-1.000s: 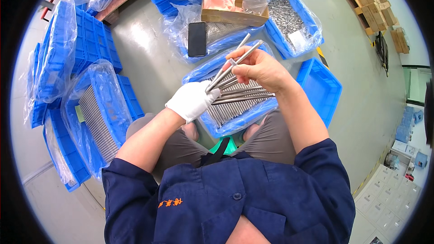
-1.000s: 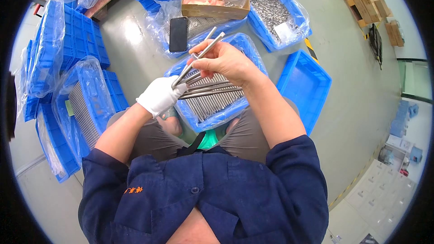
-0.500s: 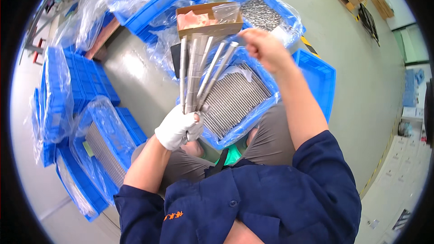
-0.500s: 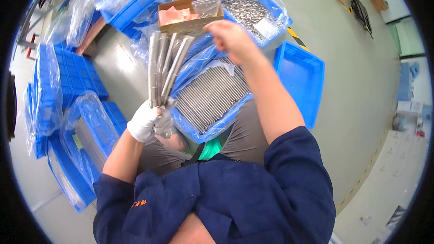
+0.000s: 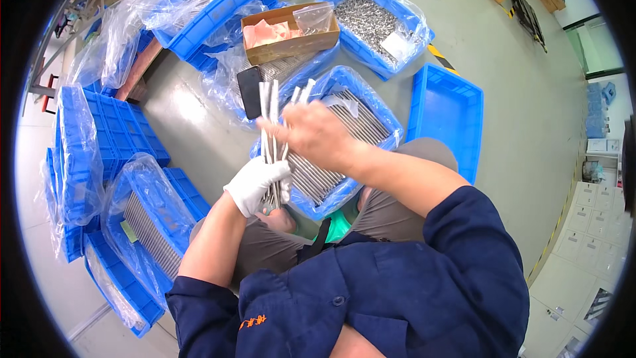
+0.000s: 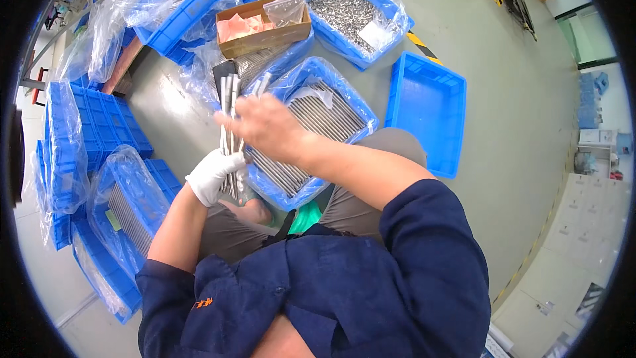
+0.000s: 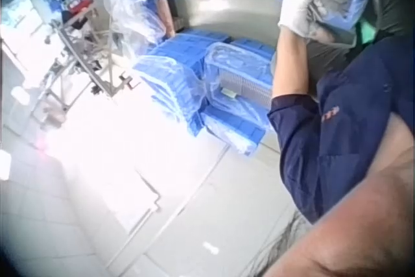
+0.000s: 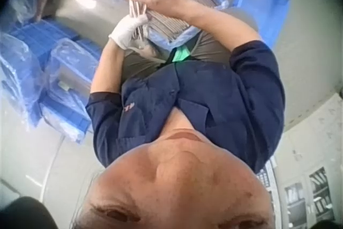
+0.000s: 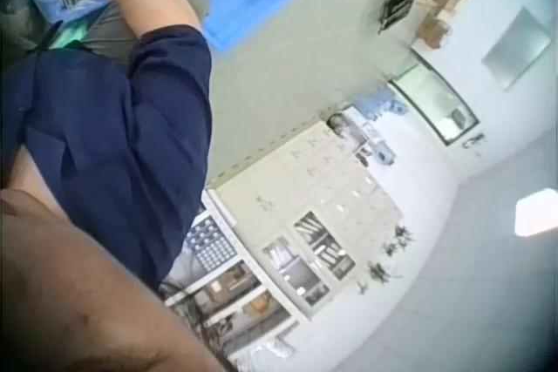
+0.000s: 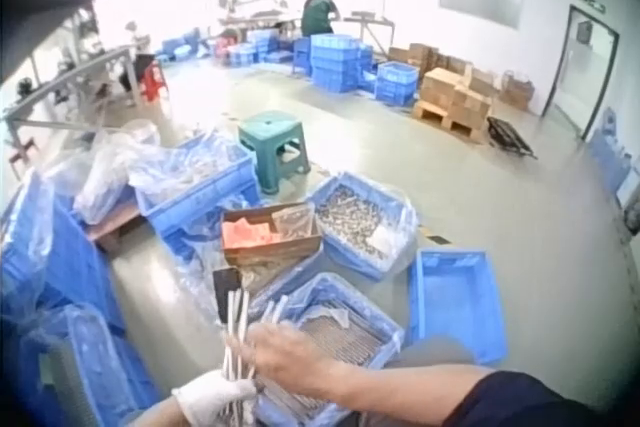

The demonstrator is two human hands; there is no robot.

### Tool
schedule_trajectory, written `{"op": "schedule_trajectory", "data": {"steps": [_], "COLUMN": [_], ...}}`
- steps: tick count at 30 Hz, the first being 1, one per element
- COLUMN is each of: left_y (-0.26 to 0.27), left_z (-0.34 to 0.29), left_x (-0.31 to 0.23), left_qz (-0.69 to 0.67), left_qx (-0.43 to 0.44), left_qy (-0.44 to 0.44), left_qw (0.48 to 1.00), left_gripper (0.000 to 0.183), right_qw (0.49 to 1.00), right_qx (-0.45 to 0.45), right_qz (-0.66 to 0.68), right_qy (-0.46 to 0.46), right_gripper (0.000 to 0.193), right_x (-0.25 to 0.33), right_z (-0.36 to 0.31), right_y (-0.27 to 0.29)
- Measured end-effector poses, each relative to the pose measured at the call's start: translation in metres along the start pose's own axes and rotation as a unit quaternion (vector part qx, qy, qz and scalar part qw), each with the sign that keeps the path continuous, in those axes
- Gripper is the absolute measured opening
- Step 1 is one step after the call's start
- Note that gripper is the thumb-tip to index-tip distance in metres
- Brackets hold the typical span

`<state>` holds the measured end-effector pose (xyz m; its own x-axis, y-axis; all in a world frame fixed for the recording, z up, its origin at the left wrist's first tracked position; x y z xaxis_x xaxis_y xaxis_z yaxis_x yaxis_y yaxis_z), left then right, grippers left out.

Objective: Sorting and inspecting individual metal rods from one collection and organizing them into blue industrial crates.

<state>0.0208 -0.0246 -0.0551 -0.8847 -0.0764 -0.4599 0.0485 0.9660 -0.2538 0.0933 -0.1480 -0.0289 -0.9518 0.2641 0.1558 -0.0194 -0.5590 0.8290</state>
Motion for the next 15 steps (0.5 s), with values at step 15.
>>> {"op": "schedule_trajectory", "data": {"steps": [15], "left_y": [0.022], "left_z": [0.019], "left_x": [-0.011], "left_qz": [-0.343], "left_qx": [-0.005], "left_qy": [-0.237], "left_qw": [0.909], "left_gripper": [0.048], "right_qw": [0.764], "right_qx": [-0.194], "right_qz": [0.505], "right_qy": [-0.352], "right_gripper": [0.018], "right_x": [-0.044], "right_z": [-0.005], "right_y": [-0.005]}}
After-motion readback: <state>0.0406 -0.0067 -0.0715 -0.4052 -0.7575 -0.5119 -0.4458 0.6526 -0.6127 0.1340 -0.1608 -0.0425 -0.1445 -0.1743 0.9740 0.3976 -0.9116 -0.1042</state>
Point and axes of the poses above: each hand's wrist, its own z-axis towards the middle knuckle, its own y-axis out of the back of the hand, x = y × z, the point moved 3 cm from there along z, towards the middle knuckle, and after that the axes turned 13 degrees about y, right-handed, at the moved point
